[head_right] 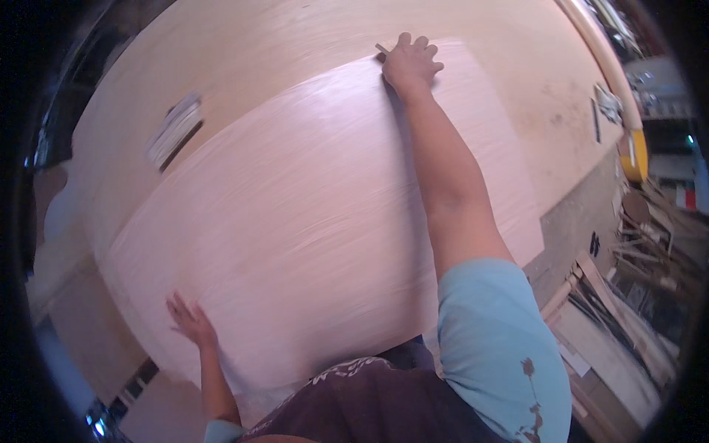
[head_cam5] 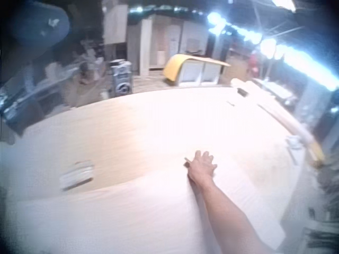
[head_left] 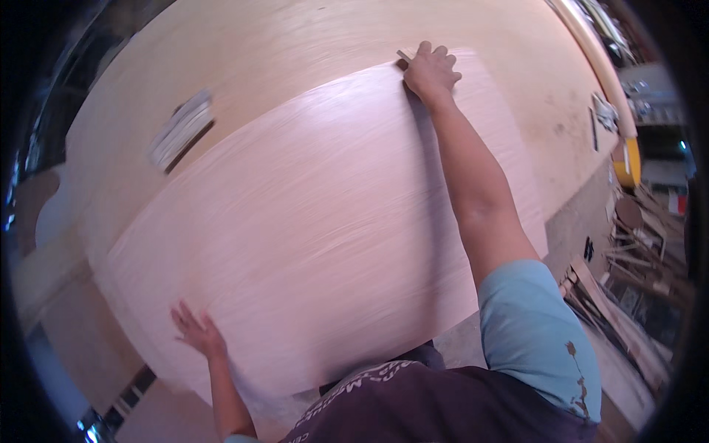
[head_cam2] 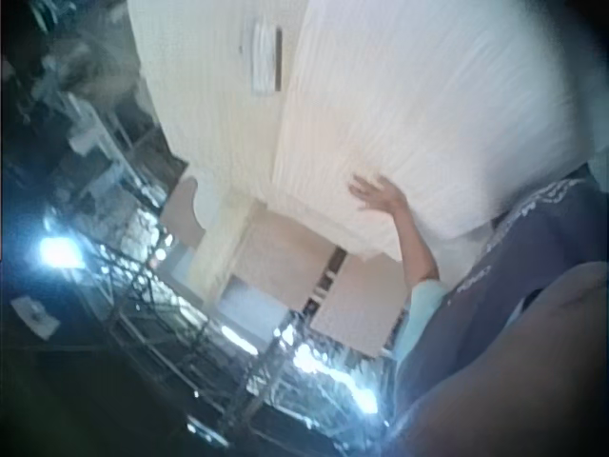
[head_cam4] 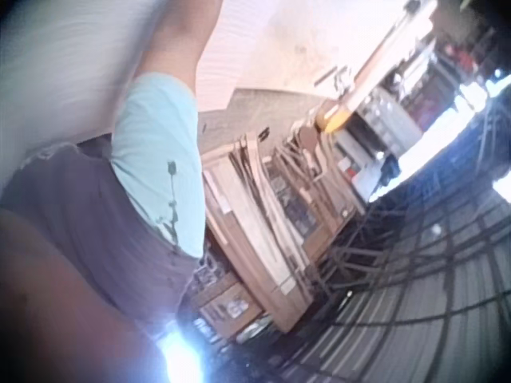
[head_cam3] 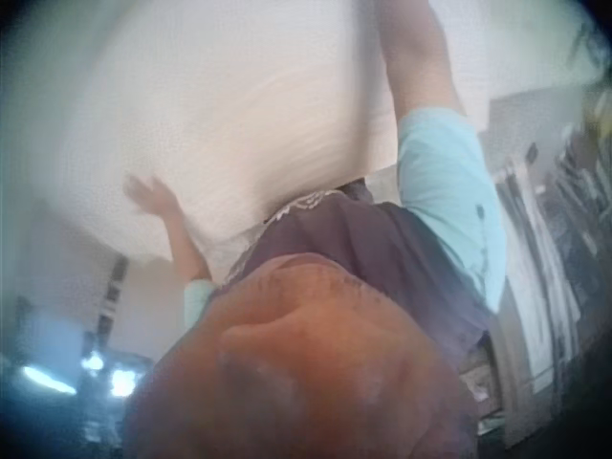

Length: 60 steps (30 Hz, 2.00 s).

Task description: The person sands the surface of a wood panel with a sanding block and then uses a utility knife to trim excess laminate material from the edges.

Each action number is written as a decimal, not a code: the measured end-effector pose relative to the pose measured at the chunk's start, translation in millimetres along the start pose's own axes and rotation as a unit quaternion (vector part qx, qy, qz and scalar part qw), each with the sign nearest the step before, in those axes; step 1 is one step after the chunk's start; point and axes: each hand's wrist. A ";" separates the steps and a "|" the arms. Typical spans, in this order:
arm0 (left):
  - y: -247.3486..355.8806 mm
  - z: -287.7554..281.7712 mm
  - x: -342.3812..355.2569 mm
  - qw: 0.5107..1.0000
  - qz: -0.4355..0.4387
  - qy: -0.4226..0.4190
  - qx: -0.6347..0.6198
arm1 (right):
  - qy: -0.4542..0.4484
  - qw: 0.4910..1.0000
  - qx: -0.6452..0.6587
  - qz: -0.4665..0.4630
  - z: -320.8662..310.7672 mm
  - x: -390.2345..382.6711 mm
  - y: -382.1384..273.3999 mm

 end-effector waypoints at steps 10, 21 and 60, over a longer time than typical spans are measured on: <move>16.5 9.2 12.9 1.000 0.012 0.001 -0.021 | -0.009 0.994 -0.024 0.104 -22.8 136.0 240.0; -2.5 2.3 5.9 0.998 0.025 0.049 -0.037 | 0.071 0.973 -0.106 -0.192 -52.0 113.9 188.3; 801.3 -78.0 -138.7 0.918 0.329 -0.002 -0.221 | 0.006 0.897 0.429 -0.102 -106.2 -31.8 601.9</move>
Point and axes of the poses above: each hand's wrist, its own x-axis towards the middle knuckle, its own z-axis out of the palm, y = z × x, and after that the axes turned 2 degrees about z, right-handed
